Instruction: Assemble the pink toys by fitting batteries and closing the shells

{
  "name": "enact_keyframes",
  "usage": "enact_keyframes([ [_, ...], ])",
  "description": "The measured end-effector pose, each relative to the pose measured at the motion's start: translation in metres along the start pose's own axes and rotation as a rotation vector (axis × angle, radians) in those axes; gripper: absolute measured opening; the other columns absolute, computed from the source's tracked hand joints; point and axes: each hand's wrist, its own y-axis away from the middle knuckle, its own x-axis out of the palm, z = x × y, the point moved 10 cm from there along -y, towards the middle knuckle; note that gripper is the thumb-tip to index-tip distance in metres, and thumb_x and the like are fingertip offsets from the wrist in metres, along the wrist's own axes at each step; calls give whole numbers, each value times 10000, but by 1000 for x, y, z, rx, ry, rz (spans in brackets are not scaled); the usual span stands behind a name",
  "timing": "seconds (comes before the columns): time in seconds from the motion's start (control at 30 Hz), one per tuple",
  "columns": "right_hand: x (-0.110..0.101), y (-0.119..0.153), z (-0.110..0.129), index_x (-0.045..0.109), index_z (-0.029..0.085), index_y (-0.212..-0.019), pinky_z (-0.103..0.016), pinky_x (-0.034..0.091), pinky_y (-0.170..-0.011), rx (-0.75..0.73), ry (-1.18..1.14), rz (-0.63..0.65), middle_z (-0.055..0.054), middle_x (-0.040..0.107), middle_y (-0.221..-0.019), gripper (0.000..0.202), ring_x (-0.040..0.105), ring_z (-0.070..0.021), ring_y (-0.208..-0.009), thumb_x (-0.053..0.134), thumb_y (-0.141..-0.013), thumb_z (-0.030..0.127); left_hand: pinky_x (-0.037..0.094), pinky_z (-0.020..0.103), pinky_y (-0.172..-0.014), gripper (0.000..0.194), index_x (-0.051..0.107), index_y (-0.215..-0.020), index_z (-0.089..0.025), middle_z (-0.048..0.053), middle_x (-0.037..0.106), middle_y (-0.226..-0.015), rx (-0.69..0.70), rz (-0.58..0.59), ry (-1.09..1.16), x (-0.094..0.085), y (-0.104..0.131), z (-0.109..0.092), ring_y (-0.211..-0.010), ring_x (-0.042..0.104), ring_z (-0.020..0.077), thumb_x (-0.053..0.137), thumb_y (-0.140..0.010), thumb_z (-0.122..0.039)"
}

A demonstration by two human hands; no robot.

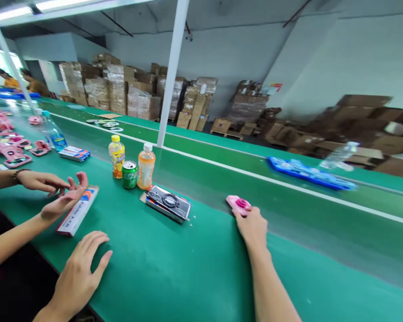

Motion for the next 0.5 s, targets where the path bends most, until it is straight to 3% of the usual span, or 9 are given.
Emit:
enact_keyframes([
  [0.13,-3,3,-6,686,144,-972,-676,452,-831,-3,-13,-85,-368,612,-960,717,565,-585,-1153,441,-803,796,612,517,-685,109,556,-936,-357,29,637,-877,-138,-153,-3,-17,-10,19,-830,697,349,625,-893,-429],
  [0.27,-9,16,-4,665,61,-1147,-704,465,-867,-173,15,-173,-376,604,-1015,727,555,-588,-1161,388,-853,666,537,479,-685,286,564,-903,-304,47,568,-854,-168,-371,-166,-51,-35,47,-794,616,346,725,-794,-514],
  [0.37,-3,23,6,633,1,-1158,-691,504,-844,-270,74,-153,-361,597,-1063,701,583,-560,-1108,385,-846,578,485,393,-647,357,610,-864,-267,51,556,-789,-94,-374,-180,-62,-64,67,-733,569,302,777,-725,-551],
  [0.5,-9,35,36,629,82,-1171,-634,519,-923,-418,26,-141,-297,603,-1164,516,605,-464,-1127,439,-882,465,418,287,-531,368,609,-711,-239,17,527,-630,-12,-270,-146,-64,-84,79,-574,552,234,787,-710,-562],
])
